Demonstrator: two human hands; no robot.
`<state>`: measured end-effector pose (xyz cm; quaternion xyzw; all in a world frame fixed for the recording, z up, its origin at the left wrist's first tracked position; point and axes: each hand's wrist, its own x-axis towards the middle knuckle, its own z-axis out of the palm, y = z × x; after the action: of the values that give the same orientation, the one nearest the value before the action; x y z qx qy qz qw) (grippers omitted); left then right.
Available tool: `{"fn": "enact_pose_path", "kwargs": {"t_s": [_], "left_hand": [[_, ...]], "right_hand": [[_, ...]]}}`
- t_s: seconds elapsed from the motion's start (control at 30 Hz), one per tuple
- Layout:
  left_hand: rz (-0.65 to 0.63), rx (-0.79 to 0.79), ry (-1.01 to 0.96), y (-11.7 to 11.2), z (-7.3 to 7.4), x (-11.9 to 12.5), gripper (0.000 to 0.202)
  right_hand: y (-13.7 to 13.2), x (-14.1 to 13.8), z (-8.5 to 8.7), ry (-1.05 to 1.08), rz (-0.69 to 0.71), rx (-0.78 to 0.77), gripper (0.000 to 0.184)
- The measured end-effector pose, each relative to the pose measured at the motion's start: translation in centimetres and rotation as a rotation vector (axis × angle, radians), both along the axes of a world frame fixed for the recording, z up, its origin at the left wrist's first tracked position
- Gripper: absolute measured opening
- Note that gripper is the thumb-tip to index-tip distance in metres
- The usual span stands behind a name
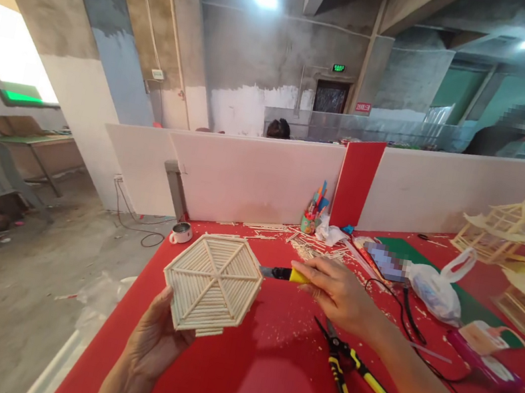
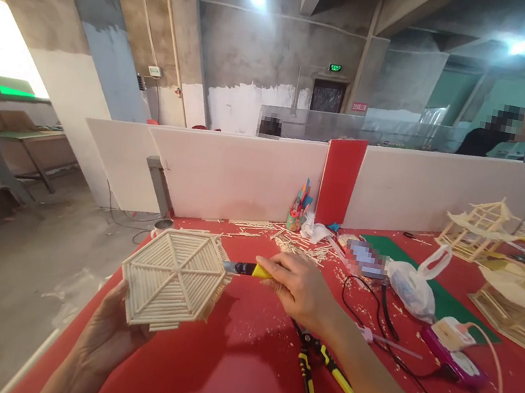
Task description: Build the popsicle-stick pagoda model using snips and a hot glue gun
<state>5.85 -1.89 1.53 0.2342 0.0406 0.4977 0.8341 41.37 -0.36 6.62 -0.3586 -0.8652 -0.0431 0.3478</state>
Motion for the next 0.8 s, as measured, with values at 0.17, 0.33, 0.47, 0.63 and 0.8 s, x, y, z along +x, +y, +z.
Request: {"fn": "enact_pose_path", "kwargs": {"t_s": [0.17, 0.33, 0.47, 0.63, 0.8], "left_hand": [[0.056, -0.063, 0.089, -0.7, 1.0, -0.1, 0.036], [0.103, -0.041, 0.144, -0.8, 1.5, -0.1, 0.032], [0.109, -0.016, 0.162, -0.8, 2.2, 0.2, 0.033], [0.055, -0.011, 0.179, -0.8, 3.1, -0.1, 0.033], [0.046, -0.036, 0.232, -1.2, 3.8, -1.0, 0.034]], "right_hand": [[0.7, -0.7, 0.6, -0.035, 0.048, 0.042, 0.043], [0.3, -0.8, 1.2, -0.032, 0.041, 0.085, 0.040], [0.1, -0.7, 1.4, -0.064, 0.051, 0.092, 0.043], [0.2, -1.0, 1.9, -0.065, 0.031, 0.147, 0.047], [0.1, -1.6, 1.8, -0.028, 0.035, 0.211, 0.047]]}}
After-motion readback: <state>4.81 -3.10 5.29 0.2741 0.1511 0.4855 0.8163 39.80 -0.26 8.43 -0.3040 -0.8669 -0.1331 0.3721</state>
